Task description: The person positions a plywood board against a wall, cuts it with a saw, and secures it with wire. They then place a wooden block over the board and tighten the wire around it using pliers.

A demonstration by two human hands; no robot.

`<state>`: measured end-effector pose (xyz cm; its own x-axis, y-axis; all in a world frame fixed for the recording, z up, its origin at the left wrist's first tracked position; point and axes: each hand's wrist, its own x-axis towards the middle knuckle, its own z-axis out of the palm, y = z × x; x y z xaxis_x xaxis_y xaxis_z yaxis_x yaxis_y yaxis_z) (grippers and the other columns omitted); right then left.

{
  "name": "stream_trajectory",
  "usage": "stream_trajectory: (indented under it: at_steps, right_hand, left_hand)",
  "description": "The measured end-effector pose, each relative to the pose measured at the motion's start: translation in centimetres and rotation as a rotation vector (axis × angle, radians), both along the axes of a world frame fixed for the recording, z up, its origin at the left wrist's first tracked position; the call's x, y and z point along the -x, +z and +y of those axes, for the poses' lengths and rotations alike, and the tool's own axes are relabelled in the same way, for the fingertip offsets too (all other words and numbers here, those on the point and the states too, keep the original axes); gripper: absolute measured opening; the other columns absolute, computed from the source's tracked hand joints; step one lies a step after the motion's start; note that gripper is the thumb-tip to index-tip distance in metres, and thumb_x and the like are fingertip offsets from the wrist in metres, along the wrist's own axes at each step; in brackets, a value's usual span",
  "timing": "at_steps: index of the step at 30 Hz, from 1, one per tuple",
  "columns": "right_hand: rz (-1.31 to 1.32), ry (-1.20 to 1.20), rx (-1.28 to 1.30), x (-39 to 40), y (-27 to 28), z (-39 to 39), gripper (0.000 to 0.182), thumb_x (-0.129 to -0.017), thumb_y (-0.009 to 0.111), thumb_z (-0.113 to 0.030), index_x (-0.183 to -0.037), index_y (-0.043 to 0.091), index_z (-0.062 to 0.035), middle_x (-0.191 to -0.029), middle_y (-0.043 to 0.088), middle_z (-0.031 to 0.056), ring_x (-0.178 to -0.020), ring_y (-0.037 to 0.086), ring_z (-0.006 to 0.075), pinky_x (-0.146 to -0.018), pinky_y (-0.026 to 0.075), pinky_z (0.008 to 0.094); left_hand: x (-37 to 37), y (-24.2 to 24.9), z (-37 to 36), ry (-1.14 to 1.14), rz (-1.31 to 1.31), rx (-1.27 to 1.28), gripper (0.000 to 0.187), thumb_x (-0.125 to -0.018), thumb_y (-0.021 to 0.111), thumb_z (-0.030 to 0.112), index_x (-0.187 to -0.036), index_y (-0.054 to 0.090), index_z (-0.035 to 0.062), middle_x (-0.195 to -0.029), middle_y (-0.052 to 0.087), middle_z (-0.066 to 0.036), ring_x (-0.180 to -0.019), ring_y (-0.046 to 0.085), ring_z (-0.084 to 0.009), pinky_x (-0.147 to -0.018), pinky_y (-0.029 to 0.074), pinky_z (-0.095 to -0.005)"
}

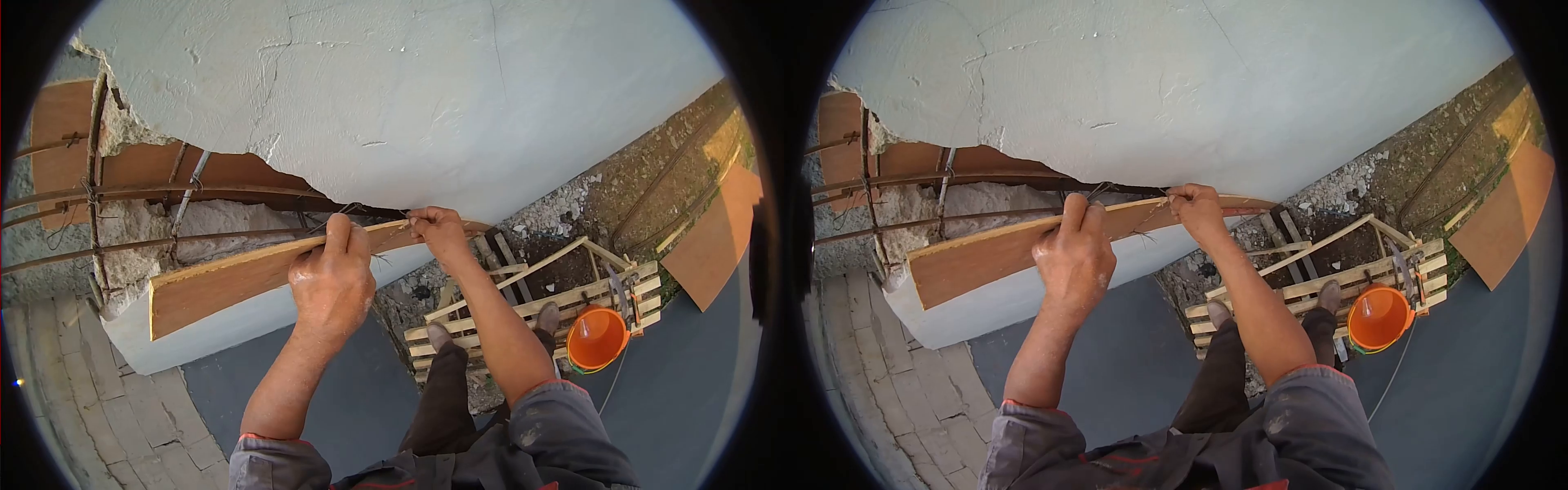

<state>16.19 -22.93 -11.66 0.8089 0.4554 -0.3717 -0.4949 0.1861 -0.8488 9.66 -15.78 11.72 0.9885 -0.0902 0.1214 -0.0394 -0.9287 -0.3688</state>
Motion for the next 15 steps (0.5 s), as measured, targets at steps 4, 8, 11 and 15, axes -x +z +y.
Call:
stream_trajectory:
  at_steps: [4,8,11,15]
  right_hand:
    - [0.306,-0.219,-0.089,1.3,0.6,1.2,0.008,-0.093,0.065,-0.008,-0.094,0.065,-0.0010,-0.082,0.065,0.0048,-0.070,0.063,0.0120,-0.066,0.056,0.0263]
    - [0.535,-0.331,-0.264,2.0,1.0,1.3,0.007,-0.093,0.066,-0.010,-0.090,0.063,-0.0048,-0.081,0.064,0.0050,-0.071,0.064,0.0149,-0.068,0.057,0.0293]
    - [0.626,-0.350,-0.433,2.1,0.8,1.3,0.007,-0.092,0.067,-0.012,-0.089,0.063,-0.0063,-0.082,0.065,0.0056,-0.073,0.065,0.0179,-0.072,0.057,0.0331]
    - [0.677,-0.336,-0.535,2.2,1.0,0.9,0.005,-0.092,0.065,-0.009,-0.092,0.063,-0.0052,-0.080,0.063,0.0056,-0.073,0.063,0.0178,-0.072,0.057,0.0325]
  left_hand:
    - [-0.1,-0.1,-0.1,0.022,0.000,0.005,0.022,-0.071,0.064,0.000,-0.093,0.066,0.0033,-0.092,0.054,-0.004,-0.057,0.063,-0.0224,-0.051,0.052,-0.0344]
    - [-0.2,-0.1,-0.1,0.021,0.002,-0.016,0.020,-0.072,0.064,0.000,-0.091,0.066,0.0036,-0.091,0.054,-0.004,-0.057,0.062,-0.0235,-0.051,0.052,-0.0349]
    - [-0.2,-0.2,0.0,0.035,-0.007,-0.014,0.018,-0.072,0.063,0.000,-0.089,0.066,0.0040,-0.089,0.054,-0.004,-0.056,0.062,-0.0239,-0.051,0.052,-0.0352]
    - [-0.2,-0.2,0.0,0.023,-0.022,-0.013,0.017,-0.072,0.063,0.000,-0.088,0.067,0.0045,-0.087,0.054,-0.004,-0.055,0.061,-0.0235,-0.050,0.051,-0.0348]
